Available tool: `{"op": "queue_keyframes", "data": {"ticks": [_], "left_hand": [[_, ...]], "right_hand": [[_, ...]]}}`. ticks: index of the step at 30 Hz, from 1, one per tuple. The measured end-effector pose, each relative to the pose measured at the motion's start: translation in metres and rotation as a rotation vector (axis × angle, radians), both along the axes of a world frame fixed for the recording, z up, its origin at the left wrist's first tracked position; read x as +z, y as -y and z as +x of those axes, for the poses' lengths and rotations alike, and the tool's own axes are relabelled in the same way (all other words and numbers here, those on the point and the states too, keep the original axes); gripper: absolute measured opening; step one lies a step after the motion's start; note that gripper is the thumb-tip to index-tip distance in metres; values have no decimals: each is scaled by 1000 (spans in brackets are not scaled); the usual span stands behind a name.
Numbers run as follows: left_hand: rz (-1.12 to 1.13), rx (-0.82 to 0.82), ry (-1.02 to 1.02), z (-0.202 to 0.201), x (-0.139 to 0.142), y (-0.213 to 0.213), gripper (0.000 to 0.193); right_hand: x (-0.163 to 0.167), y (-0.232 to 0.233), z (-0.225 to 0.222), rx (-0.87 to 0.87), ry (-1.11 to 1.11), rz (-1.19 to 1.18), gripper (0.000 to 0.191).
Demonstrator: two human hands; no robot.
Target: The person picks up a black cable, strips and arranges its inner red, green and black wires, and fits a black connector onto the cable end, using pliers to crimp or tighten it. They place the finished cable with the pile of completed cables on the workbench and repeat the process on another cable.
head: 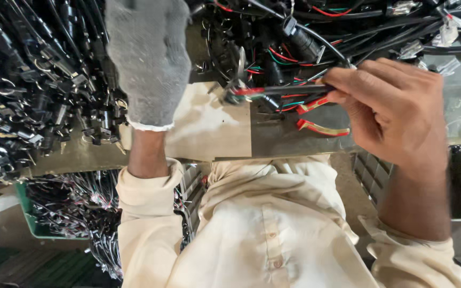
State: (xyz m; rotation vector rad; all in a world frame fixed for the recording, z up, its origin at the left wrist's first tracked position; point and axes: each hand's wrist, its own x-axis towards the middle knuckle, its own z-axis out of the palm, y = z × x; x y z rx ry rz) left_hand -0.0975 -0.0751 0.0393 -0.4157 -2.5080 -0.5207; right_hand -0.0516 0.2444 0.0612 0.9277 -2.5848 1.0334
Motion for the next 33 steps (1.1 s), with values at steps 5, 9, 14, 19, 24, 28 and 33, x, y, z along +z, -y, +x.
{"op": "queue_keyframes", "data": {"ticks": [5,9,14,19,24,28,33], "left_hand": [[533,-295,229,42,-7,-13,26],[900,-719,765,84,-19,-37,25],[937,-738,1018,116,-19,-65,25],[1194,-514,1376,135,-44,-80,32],[1659,-347,1161,139,-60,-89,34],[1649,-248,1006,131,-42,-98,30],[1623,-141,589,127,-19,-71,27]], "right_hand": [[-11,-9,10,-10,-39,-98,21],[-6,5,22,-173,-113,-204,14],[-23,44,54,-376,268,-606,26],[-42,53,73,-80,896,-1514,32],[-27,69,81,581,380,-978,15],[-12,60,86,537,308,-679,18],[-11,50,96,122,119,-48,23]]}}
